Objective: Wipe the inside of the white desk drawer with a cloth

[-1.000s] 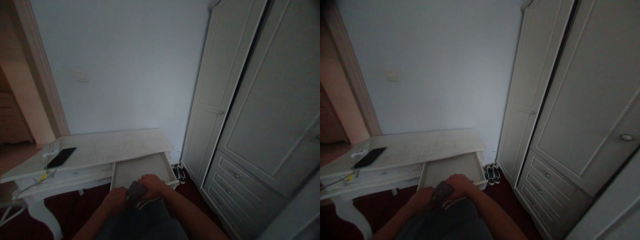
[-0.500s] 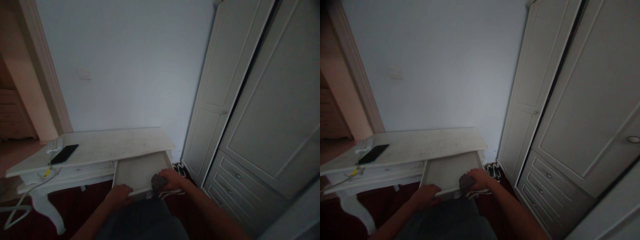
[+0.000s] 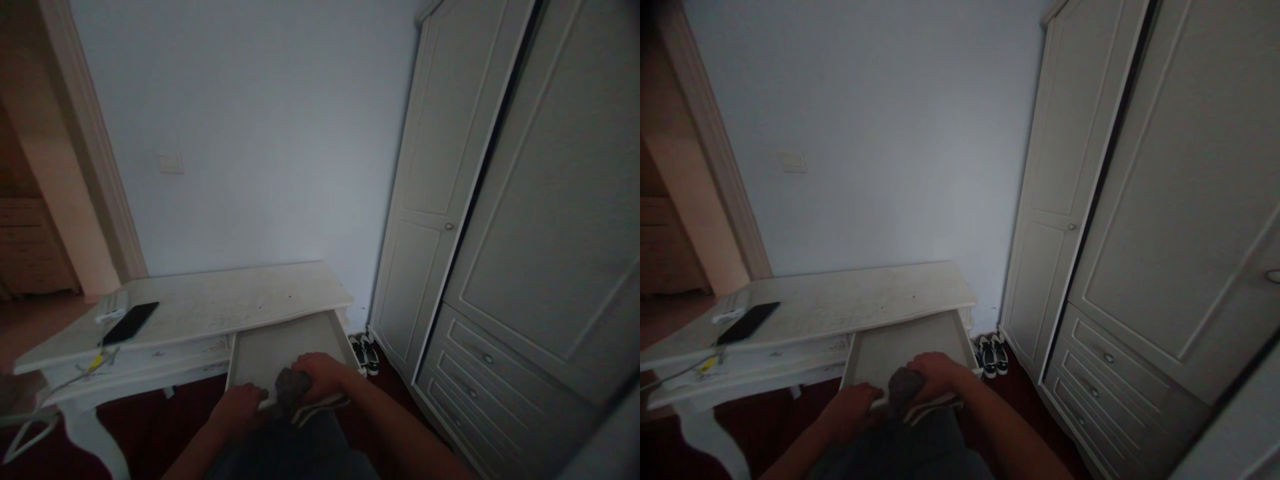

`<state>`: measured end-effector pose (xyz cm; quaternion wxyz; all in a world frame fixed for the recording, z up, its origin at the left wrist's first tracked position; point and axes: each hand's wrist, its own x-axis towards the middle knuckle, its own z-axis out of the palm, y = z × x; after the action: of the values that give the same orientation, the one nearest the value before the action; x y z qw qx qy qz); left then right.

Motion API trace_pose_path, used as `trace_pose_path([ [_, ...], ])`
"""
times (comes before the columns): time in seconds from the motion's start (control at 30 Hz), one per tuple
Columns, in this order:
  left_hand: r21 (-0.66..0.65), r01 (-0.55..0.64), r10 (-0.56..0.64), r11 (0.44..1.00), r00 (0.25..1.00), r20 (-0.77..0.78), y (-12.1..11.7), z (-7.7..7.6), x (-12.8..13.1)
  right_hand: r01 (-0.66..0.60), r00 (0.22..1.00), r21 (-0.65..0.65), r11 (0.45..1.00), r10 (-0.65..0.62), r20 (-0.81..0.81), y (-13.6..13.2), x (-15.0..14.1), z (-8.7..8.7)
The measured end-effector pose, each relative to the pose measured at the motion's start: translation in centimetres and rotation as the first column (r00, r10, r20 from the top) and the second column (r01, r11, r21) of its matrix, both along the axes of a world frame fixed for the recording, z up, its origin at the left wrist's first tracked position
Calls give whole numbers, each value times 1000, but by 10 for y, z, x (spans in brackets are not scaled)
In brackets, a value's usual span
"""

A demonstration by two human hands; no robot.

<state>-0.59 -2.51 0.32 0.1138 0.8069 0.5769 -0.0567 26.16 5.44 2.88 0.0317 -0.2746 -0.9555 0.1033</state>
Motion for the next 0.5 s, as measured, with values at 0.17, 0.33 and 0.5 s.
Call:
trace_pose_path([
  [0.17,30,69,-68,997,997,-19,2,-5,-2,120,991,11,993,-121,51,5,72,14],
  [0.33,25,74,-74,997,997,-18,3,-5,-4,89,995,89,992,-92,33,-8,26,3],
  [0.5,-21,-48,48,999,999,-14,3,-5,-4,-2,1000,141,990,6,-28,-17,-53,-17],
])
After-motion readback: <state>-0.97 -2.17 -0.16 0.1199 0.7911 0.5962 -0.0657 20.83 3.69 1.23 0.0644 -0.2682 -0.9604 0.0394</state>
